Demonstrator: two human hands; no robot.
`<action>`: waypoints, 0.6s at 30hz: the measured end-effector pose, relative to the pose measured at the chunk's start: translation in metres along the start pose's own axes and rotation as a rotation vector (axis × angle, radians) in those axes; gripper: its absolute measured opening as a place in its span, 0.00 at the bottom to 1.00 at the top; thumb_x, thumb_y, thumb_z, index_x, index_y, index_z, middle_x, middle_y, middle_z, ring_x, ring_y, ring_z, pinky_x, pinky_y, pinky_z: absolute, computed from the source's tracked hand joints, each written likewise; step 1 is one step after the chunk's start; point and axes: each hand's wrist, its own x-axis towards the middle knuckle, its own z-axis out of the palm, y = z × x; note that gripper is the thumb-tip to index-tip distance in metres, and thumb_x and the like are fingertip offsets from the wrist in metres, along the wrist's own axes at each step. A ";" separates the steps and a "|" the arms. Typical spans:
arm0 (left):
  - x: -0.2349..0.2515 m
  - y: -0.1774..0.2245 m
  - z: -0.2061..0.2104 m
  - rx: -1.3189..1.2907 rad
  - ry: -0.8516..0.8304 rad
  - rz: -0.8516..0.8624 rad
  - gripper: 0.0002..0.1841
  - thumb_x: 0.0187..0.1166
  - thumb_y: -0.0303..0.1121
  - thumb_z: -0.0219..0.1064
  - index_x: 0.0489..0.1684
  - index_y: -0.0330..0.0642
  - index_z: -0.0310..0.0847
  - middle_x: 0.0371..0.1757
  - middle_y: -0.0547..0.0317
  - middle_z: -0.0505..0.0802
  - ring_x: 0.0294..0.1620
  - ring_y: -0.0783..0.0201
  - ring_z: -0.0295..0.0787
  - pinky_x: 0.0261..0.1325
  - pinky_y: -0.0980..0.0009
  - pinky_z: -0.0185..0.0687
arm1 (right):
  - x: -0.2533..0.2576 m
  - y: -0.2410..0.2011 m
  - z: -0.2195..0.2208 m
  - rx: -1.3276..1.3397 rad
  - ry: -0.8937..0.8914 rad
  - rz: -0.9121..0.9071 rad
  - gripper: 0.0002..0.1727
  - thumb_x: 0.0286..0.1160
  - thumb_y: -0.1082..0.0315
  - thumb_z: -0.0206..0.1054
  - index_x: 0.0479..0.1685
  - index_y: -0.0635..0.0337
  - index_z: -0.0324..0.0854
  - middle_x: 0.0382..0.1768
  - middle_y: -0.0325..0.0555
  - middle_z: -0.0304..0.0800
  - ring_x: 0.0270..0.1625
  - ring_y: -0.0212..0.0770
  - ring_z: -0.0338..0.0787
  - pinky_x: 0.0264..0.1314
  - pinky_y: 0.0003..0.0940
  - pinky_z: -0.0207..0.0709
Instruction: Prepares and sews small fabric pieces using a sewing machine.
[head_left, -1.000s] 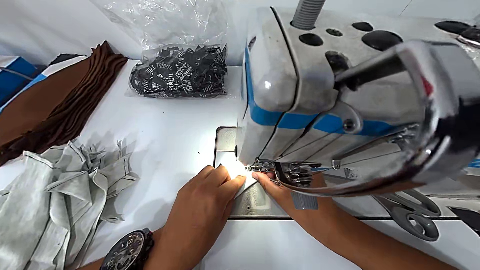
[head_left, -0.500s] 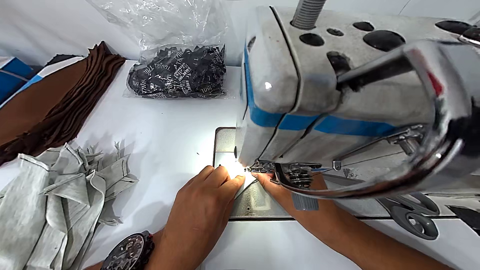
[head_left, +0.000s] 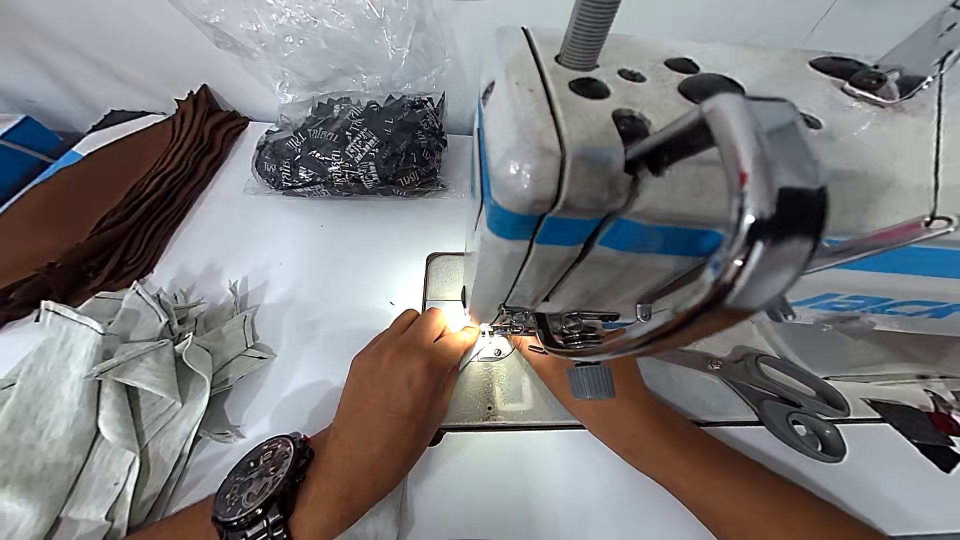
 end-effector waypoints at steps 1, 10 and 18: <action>0.001 0.000 0.000 0.003 0.003 0.000 0.11 0.76 0.33 0.64 0.42 0.53 0.95 0.33 0.64 0.86 0.36 0.63 0.84 0.33 0.70 0.78 | 0.000 0.002 -0.002 0.027 0.024 -0.011 0.07 0.61 0.65 0.77 0.25 0.58 0.88 0.23 0.48 0.87 0.28 0.47 0.90 0.24 0.44 0.77; 0.013 0.000 -0.003 -0.047 -0.055 -0.086 0.06 0.78 0.33 0.70 0.40 0.49 0.96 0.34 0.59 0.88 0.39 0.57 0.87 0.36 0.62 0.83 | -0.061 0.103 -0.106 -0.077 -0.070 0.098 0.18 0.81 0.71 0.55 0.54 0.52 0.92 0.57 0.50 0.92 0.58 0.58 0.92 0.53 0.64 0.84; 0.032 0.020 -0.018 -0.132 -0.240 -0.391 0.13 0.84 0.41 0.67 0.39 0.37 0.84 0.35 0.44 0.90 0.41 0.42 0.90 0.39 0.42 0.83 | -0.132 0.151 -0.133 0.005 -0.218 0.105 0.29 0.60 0.81 0.74 0.66 0.53 0.88 0.60 0.55 0.89 0.58 0.59 0.91 0.57 0.64 0.85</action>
